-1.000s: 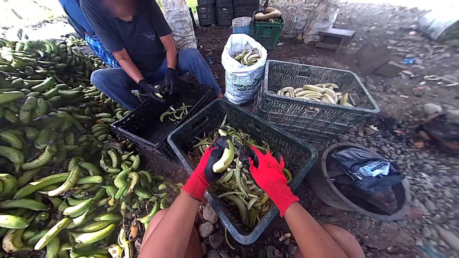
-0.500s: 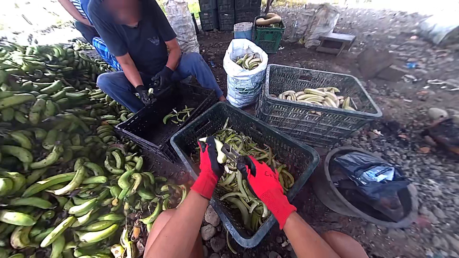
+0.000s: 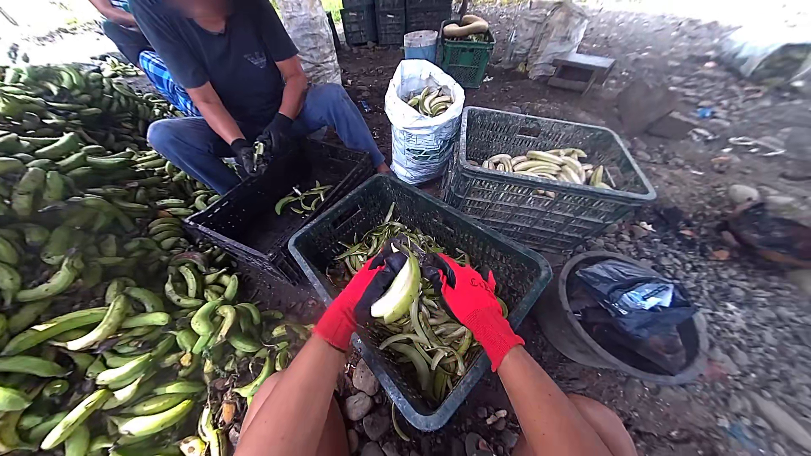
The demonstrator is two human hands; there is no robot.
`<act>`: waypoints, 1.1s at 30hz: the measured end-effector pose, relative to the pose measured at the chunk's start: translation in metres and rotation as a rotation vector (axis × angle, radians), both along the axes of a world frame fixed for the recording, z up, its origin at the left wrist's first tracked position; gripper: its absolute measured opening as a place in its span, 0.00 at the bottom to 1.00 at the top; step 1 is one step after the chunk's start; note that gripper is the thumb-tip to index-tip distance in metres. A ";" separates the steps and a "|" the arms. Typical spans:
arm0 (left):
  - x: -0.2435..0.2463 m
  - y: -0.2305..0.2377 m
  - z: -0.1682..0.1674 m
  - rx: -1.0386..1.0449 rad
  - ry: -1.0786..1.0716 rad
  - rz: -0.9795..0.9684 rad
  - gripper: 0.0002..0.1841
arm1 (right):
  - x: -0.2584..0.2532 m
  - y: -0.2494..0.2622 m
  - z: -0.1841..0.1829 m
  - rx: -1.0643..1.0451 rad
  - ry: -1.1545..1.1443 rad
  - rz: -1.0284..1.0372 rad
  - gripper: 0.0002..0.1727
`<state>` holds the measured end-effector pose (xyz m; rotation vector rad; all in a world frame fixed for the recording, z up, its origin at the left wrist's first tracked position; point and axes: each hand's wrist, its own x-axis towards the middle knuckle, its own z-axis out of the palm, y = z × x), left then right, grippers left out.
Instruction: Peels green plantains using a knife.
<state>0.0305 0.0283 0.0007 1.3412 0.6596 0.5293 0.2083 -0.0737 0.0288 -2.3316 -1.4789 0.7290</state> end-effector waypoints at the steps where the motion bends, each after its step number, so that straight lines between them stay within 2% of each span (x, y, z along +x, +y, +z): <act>1: -0.003 -0.001 0.007 0.028 0.045 -0.139 0.23 | 0.007 0.003 -0.001 0.012 0.018 0.026 0.28; 3: -0.006 -0.003 0.011 0.018 0.082 -0.314 0.33 | 0.019 0.007 -0.009 0.042 0.040 0.081 0.29; 5: -0.003 0.000 0.008 -0.033 0.054 -0.245 0.32 | 0.023 0.008 -0.015 0.056 0.106 0.080 0.30; 8: 0.009 0.008 -0.005 -0.098 -0.081 0.094 0.19 | 0.007 0.005 -0.024 0.115 0.149 0.026 0.32; 10: 0.016 0.012 -0.015 0.025 -0.081 0.429 0.21 | -0.014 -0.002 -0.027 0.126 0.094 0.054 0.32; 11: 0.016 0.012 -0.017 0.104 -0.037 0.538 0.22 | -0.026 -0.006 -0.027 0.124 0.056 0.069 0.33; 13: 0.013 0.011 -0.016 0.168 0.023 0.650 0.14 | -0.045 -0.014 -0.024 0.148 -0.032 0.096 0.34; 15: 0.011 0.004 -0.011 0.073 -0.049 0.689 0.08 | -0.055 -0.020 -0.024 0.182 -0.084 0.108 0.34; 18: 0.012 -0.003 -0.005 0.094 -0.069 0.697 0.08 | -0.054 -0.017 -0.014 0.133 -0.090 0.085 0.32; 20: 0.015 -0.005 -0.004 0.004 -0.176 0.655 0.14 | -0.048 -0.011 -0.003 0.065 -0.066 0.061 0.30; 22: 0.019 0.000 -0.006 -0.134 -0.338 0.593 0.16 | -0.040 -0.010 0.002 0.048 -0.078 0.085 0.30; 24: 0.017 0.003 -0.006 -0.025 -0.267 0.534 0.16 | -0.034 -0.012 0.003 0.058 -0.087 0.101 0.30; 26: 0.011 0.000 -0.005 0.137 -0.104 0.451 0.19 | -0.030 -0.012 0.004 0.068 -0.075 0.080 0.29; 27: 0.014 -0.002 -0.002 0.102 -0.065 0.432 0.18 | -0.026 -0.011 0.006 0.076 -0.066 0.055 0.29; 29: 0.025 -0.007 0.001 -0.109 -0.128 0.412 0.19 | -0.018 -0.009 0.008 0.113 -0.078 0.013 0.28; 30: 0.026 -0.009 0.002 -0.138 -0.175 0.388 0.19 | -0.016 -0.009 0.006 0.139 -0.099 0.009 0.29; 33: 0.022 -0.007 0.001 0.026 -0.282 0.326 0.19 | -0.016 -0.018 -0.005 0.272 -0.195 0.043 0.30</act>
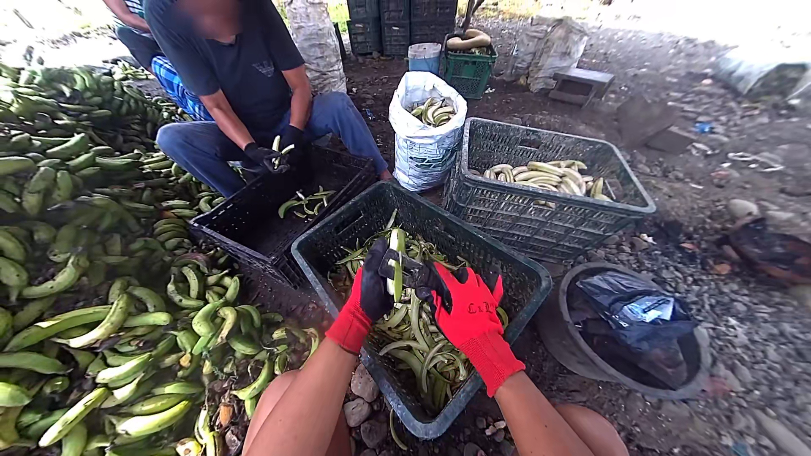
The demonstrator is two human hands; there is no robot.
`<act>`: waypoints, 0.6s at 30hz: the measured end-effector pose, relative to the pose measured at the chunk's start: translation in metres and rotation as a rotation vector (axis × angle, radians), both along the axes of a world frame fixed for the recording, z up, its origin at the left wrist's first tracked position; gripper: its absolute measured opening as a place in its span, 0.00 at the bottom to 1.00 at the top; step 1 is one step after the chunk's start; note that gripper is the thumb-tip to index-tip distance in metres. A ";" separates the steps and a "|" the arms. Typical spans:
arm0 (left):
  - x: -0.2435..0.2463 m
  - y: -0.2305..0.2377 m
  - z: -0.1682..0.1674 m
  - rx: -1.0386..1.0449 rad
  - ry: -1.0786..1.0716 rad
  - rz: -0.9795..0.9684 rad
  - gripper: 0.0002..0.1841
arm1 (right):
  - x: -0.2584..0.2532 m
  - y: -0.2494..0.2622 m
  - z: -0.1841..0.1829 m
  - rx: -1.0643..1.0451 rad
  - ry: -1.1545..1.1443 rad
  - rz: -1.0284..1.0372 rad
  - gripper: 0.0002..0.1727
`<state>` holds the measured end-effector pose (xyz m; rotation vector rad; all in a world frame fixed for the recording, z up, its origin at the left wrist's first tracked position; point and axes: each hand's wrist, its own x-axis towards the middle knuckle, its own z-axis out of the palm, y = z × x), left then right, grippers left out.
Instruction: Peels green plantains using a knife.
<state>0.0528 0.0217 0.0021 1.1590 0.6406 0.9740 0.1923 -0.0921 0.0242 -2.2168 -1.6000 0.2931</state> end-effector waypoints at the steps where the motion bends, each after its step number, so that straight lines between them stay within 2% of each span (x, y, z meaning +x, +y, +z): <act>1: -0.001 0.003 -0.001 0.021 0.000 0.010 0.22 | -0.001 -0.003 -0.004 0.029 -0.030 0.014 0.31; 5: -0.003 0.006 -0.005 0.149 0.110 0.114 0.19 | -0.002 -0.008 -0.009 0.114 -0.073 0.046 0.32; 9: -0.003 0.001 -0.001 0.331 0.309 0.222 0.22 | -0.005 -0.006 -0.005 0.032 -0.036 0.012 0.32; 15: 0.006 -0.006 0.004 0.130 0.231 0.220 0.19 | -0.012 0.003 0.016 -0.117 0.092 -0.101 0.29; 18: 0.001 -0.022 0.010 0.168 0.269 0.102 0.23 | -0.001 0.007 0.021 -0.127 0.164 -0.092 0.29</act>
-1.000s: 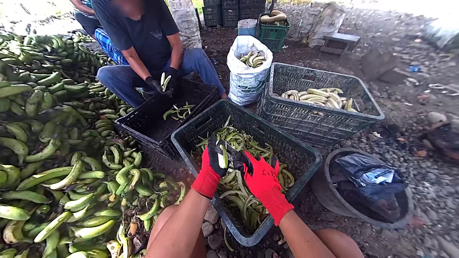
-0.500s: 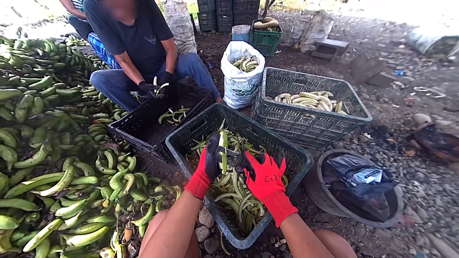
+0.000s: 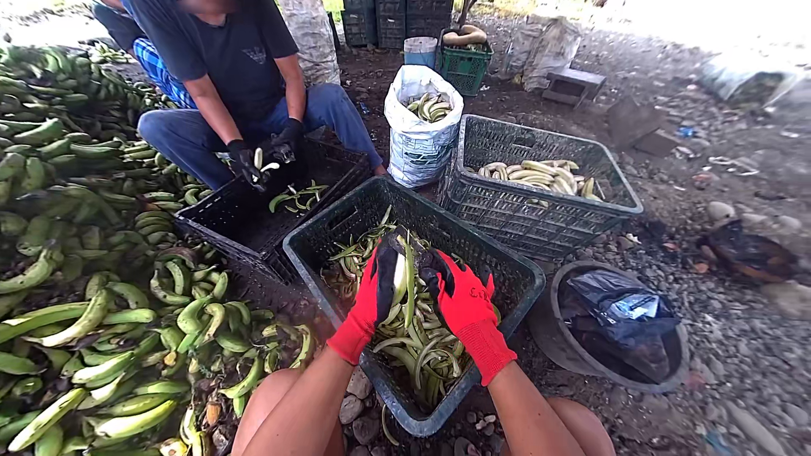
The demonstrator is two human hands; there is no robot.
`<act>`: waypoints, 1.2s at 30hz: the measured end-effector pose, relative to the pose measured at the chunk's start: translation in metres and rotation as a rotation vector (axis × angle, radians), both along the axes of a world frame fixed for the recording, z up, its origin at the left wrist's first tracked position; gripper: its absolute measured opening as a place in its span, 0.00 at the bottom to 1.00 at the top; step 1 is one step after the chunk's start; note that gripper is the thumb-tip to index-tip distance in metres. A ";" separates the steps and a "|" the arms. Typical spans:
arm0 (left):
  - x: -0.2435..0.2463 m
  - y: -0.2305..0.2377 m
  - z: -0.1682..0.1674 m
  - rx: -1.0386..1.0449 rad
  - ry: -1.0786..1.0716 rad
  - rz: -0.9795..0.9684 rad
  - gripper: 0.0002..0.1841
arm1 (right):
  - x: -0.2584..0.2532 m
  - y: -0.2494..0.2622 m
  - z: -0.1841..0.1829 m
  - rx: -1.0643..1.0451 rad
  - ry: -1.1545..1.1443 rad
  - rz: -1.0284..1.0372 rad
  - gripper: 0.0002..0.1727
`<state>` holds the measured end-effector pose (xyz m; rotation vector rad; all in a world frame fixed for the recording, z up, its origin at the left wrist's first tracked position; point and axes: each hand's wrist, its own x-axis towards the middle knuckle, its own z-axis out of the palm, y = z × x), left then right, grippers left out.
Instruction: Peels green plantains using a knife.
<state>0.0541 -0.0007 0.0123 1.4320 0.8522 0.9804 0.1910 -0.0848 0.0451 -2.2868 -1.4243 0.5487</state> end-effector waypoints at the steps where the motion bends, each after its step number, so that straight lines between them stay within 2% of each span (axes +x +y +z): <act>1: -0.001 0.002 -0.002 0.002 -0.029 -0.032 0.23 | 0.002 -0.001 -0.005 0.039 -0.026 0.012 0.29; 4: -0.005 0.012 -0.007 0.048 -0.028 -0.066 0.22 | 0.002 -0.006 -0.021 0.157 -0.138 0.041 0.29; 6: -0.003 0.012 -0.010 0.097 0.009 0.000 0.22 | -0.001 -0.006 -0.019 0.101 -0.140 0.043 0.29; 8: 0.000 0.008 -0.009 0.114 0.049 0.041 0.22 | -0.001 -0.003 -0.012 0.040 -0.087 0.023 0.29; 11: -0.001 -0.001 -0.004 0.218 0.159 -0.016 0.24 | 0.010 0.000 0.000 -0.007 0.031 0.006 0.28; 16: -0.004 -0.005 -0.015 0.451 0.209 -0.123 0.26 | 0.029 0.002 -0.011 0.044 0.258 0.058 0.29; 19: 0.002 -0.005 -0.009 0.288 0.101 -0.074 0.24 | 0.031 0.003 -0.016 0.054 0.324 0.028 0.29; 22: 0.005 0.009 0.001 -0.184 -0.076 -0.053 0.23 | 0.026 -0.002 -0.026 0.080 0.306 0.033 0.30; 24: -0.004 0.023 0.003 -0.443 -0.183 -0.113 0.24 | 0.019 -0.007 -0.033 0.082 0.204 0.141 0.31; 28: -0.028 0.041 -0.007 -0.443 -0.278 -0.224 0.18 | 0.003 -0.022 -0.034 0.043 -0.090 0.367 0.34; 30: -0.028 0.044 -0.003 -0.598 -0.331 -0.193 0.22 | 0.001 -0.027 -0.037 0.096 -0.160 0.407 0.34; 31: -0.029 0.044 -0.003 -0.614 -0.322 -0.198 0.23 | 0.000 -0.028 -0.038 0.133 -0.183 0.403 0.34; 33: -0.030 0.040 -0.003 -0.516 -0.242 -0.225 0.21 | -0.001 -0.028 -0.033 0.126 -0.186 0.381 0.33; 35: -0.028 0.032 -0.005 -0.410 -0.193 -0.252 0.16 | -0.002 -0.022 -0.026 0.034 -0.140 0.346 0.31; 36: -0.023 0.026 -0.004 -0.440 -0.195 -0.206 0.13 | -0.002 -0.017 -0.023 -0.020 -0.103 0.323 0.30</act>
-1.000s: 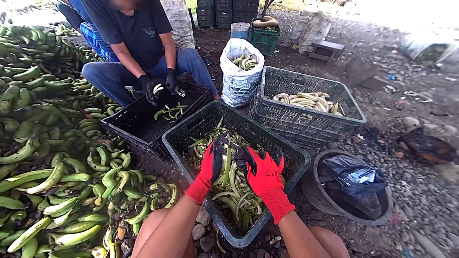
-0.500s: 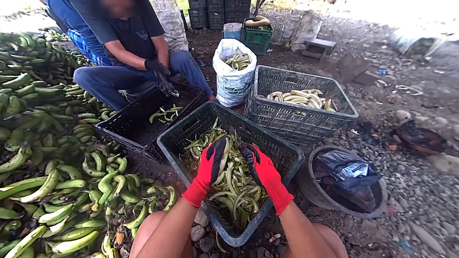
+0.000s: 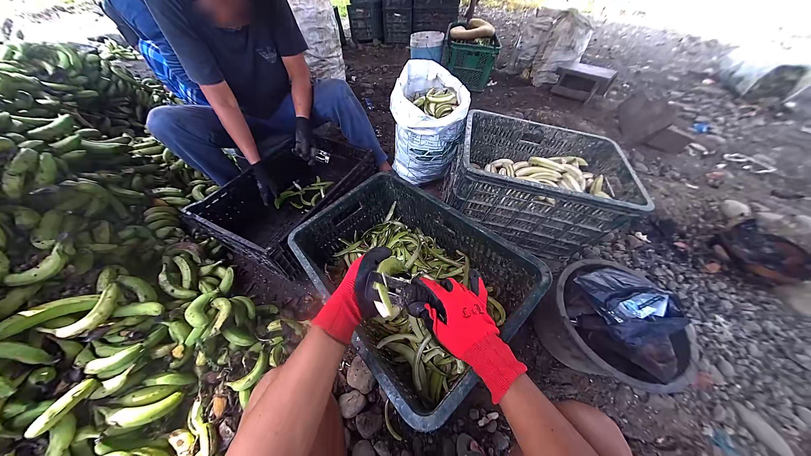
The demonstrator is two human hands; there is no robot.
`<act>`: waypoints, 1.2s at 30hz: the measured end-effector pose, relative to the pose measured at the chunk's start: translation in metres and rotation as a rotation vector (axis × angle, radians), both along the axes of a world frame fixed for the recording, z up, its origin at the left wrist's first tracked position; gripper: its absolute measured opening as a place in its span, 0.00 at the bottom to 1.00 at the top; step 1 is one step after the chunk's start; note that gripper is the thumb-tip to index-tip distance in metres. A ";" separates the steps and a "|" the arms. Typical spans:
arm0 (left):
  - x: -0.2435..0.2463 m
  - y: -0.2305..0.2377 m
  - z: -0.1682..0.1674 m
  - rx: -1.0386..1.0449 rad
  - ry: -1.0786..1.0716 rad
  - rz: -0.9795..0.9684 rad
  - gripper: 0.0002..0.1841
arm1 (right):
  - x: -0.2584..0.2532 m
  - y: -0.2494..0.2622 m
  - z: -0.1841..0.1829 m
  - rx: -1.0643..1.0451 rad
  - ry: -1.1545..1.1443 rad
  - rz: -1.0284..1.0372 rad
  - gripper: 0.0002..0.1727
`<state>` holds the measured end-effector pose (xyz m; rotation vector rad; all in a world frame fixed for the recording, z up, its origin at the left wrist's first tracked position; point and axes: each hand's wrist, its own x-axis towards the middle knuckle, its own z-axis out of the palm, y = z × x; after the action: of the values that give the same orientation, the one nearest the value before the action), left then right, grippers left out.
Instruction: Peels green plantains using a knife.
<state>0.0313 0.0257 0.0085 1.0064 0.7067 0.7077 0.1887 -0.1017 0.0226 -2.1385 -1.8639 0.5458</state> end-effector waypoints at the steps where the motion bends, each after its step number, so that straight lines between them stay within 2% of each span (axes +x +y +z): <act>1: 0.006 -0.006 0.000 0.005 0.012 0.066 0.13 | 0.000 0.006 0.001 -0.032 0.042 -0.029 0.30; 2: 0.011 -0.011 -0.001 0.068 0.058 0.153 0.13 | 0.000 0.011 0.001 -0.045 0.087 -0.059 0.29; 5: 0.021 -0.020 0.002 0.446 0.377 0.301 0.19 | -0.001 0.024 -0.006 -0.034 0.251 -0.166 0.30; 6: 0.023 -0.024 0.004 0.492 0.376 0.325 0.20 | 0.000 0.028 -0.009 -0.028 0.323 -0.200 0.30; 9: 0.024 -0.034 0.006 0.453 0.146 0.316 0.22 | 0.009 0.036 -0.019 -0.012 0.639 -0.321 0.26; 11: 0.025 -0.028 0.003 0.315 -0.046 0.269 0.24 | 0.016 0.038 -0.034 0.047 0.794 -0.420 0.22; 14: 0.017 -0.011 0.002 0.090 -0.078 0.255 0.25 | 0.024 0.030 -0.014 -0.029 0.623 -0.456 0.27; 17: 0.005 0.009 -0.002 -0.103 -0.092 0.202 0.15 | 0.025 0.016 -0.008 0.041 0.520 -0.192 0.27; 18: 0.002 0.011 -0.001 -0.103 -0.095 0.181 0.15 | 0.026 0.012 -0.012 0.072 0.520 -0.068 0.28; 20: -0.004 0.012 0.004 -0.053 -0.100 0.126 0.18 | 0.025 0.005 -0.017 0.128 0.482 0.131 0.37; 22: -0.006 0.012 0.010 -0.067 -0.091 0.054 0.19 | 0.020 -0.002 -0.012 0.158 0.341 0.248 0.43; 25: -0.008 0.010 0.010 -0.066 -0.087 -0.053 0.21 | 0.016 -0.004 -0.005 0.157 0.199 0.292 0.40; 28: -0.005 0.000 0.007 0.052 -0.087 -0.062 0.20 | 0.016 0.002 0.001 0.069 0.167 0.231 0.33; 30: -0.001 -0.009 0.002 0.197 -0.072 0.028 0.19 | 0.015 0.009 0.000 0.045 0.195 0.136 0.33; 33: 0.007 -0.018 0.000 0.485 0.131 0.205 0.20 | 0.010 0.020 -0.005 0.036 0.217 -0.066 0.32; 36: 0.017 -0.022 0.003 0.412 0.066 0.270 0.18 | 0.015 0.030 -0.011 0.020 0.386 -0.341 0.29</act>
<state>0.0487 0.0039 0.0119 1.3277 0.7801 1.0895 0.2034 -0.0713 0.0118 -2.0908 -1.2658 0.7874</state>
